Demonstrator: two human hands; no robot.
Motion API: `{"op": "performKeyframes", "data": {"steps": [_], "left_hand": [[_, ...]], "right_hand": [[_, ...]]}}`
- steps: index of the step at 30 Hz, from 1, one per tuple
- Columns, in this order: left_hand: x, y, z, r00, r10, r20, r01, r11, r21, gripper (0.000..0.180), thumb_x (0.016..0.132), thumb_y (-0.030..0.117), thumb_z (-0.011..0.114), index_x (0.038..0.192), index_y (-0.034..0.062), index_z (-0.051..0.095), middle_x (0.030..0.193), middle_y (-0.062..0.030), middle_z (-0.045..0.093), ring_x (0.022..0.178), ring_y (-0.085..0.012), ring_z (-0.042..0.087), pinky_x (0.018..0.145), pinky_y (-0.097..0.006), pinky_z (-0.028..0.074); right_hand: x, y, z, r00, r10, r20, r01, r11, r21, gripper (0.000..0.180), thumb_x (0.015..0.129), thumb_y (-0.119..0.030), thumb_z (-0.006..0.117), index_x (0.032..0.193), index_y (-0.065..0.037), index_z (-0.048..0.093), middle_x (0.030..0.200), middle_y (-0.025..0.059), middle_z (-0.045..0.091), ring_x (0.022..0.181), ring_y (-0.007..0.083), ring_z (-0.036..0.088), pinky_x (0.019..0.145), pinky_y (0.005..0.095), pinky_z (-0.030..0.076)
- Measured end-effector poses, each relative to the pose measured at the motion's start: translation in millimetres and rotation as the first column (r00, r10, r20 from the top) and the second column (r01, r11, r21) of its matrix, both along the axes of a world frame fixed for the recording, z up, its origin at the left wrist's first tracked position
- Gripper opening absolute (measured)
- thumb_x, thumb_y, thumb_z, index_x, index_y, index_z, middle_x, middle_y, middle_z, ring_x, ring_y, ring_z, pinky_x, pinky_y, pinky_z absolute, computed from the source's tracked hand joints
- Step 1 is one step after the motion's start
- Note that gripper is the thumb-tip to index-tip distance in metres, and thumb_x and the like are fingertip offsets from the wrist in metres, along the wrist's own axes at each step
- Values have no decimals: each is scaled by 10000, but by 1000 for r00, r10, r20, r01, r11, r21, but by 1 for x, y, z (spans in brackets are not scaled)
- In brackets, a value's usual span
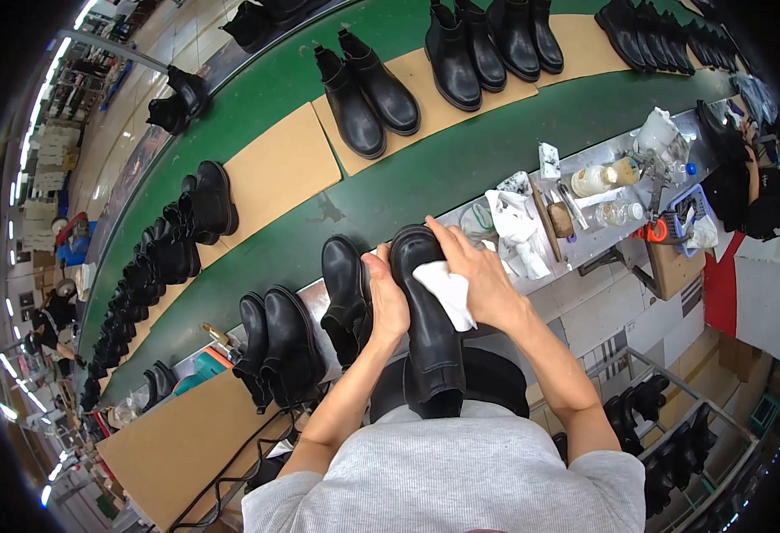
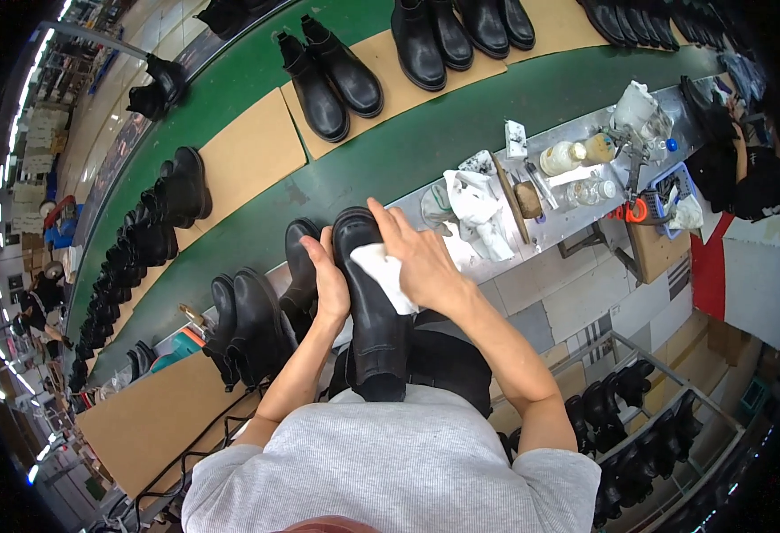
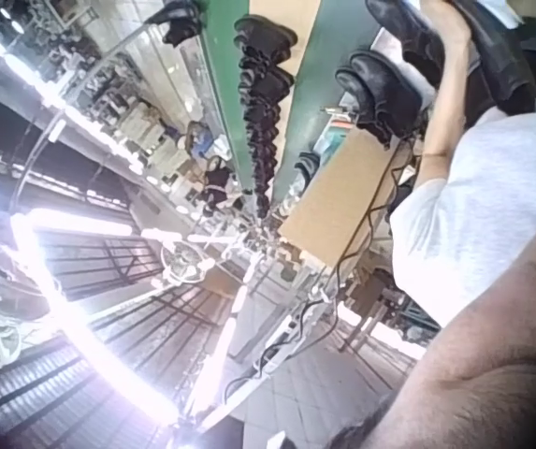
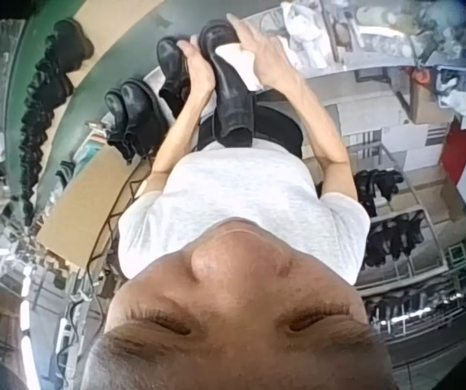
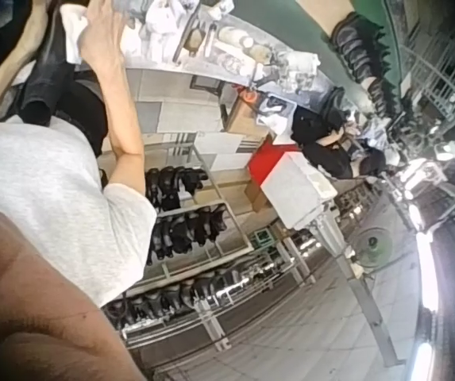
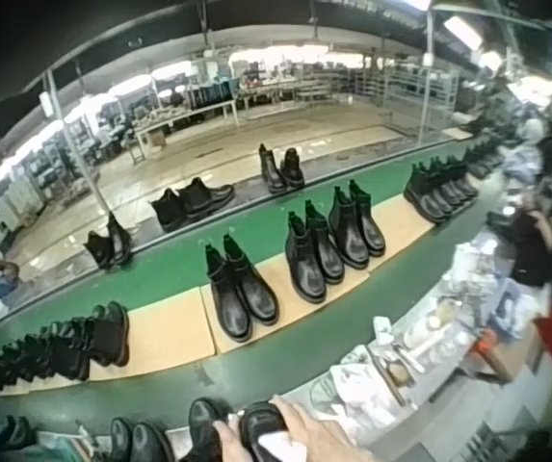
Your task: Cleaning and inspecting black leather boots on a conveyor belt.
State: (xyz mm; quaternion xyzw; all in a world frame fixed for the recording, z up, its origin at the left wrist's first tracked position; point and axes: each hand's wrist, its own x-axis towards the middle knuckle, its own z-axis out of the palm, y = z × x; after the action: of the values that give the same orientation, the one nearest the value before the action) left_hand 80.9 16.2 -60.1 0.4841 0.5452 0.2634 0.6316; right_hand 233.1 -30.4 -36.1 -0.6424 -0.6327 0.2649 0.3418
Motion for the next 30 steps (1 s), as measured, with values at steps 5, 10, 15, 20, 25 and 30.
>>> {"op": "performKeyframes", "data": {"steps": [5,10,15,20,25,30], "left_hand": [[7,-2,13,978,-192,-82,207,942,264,929,848,687,-52,1173,-43,421,1099,-228,546,1063,-309,510,970,-360,331],[0,-3,17,947,-321,25,296,899,322,1015,794,758,-19,1278,-74,303,1218,-272,472,1172,-331,455,1013,-383,303],[-1,-1,43,913,-400,-82,406,868,285,1029,791,765,-2,1279,-95,283,1211,-315,457,1146,-388,470,990,-391,331],[-6,-8,36,916,-357,-184,398,867,300,1011,809,762,46,1232,-119,306,1075,-350,477,1026,-428,510,912,-419,373],[-7,-9,40,946,-302,-122,325,890,319,958,831,744,99,1201,-112,321,1014,-325,510,953,-409,546,862,-416,404],[-2,-13,46,921,-316,-227,387,803,453,883,877,677,170,1188,-138,311,1038,-341,487,961,-467,523,865,-453,405]], "right_hand": [[4,15,6,997,-65,35,71,979,-192,488,736,-130,630,1157,13,427,906,211,603,785,413,597,646,432,479],[16,4,0,962,61,-267,-50,998,47,483,751,-129,619,1174,23,440,920,219,608,834,407,596,684,411,482],[5,9,18,987,-60,152,67,997,-44,365,764,-91,587,1077,67,486,817,208,617,776,419,599,652,431,473],[5,6,11,985,-135,-107,130,990,-52,238,754,-110,578,922,56,548,677,150,613,647,340,628,568,367,454],[2,-2,-9,229,-234,-945,20,972,-236,380,755,-133,608,1086,43,544,842,198,616,809,192,646,707,317,491],[-8,-1,33,986,-153,70,166,953,-253,482,707,-163,672,1109,28,488,909,251,620,813,417,608,692,468,472]]}}
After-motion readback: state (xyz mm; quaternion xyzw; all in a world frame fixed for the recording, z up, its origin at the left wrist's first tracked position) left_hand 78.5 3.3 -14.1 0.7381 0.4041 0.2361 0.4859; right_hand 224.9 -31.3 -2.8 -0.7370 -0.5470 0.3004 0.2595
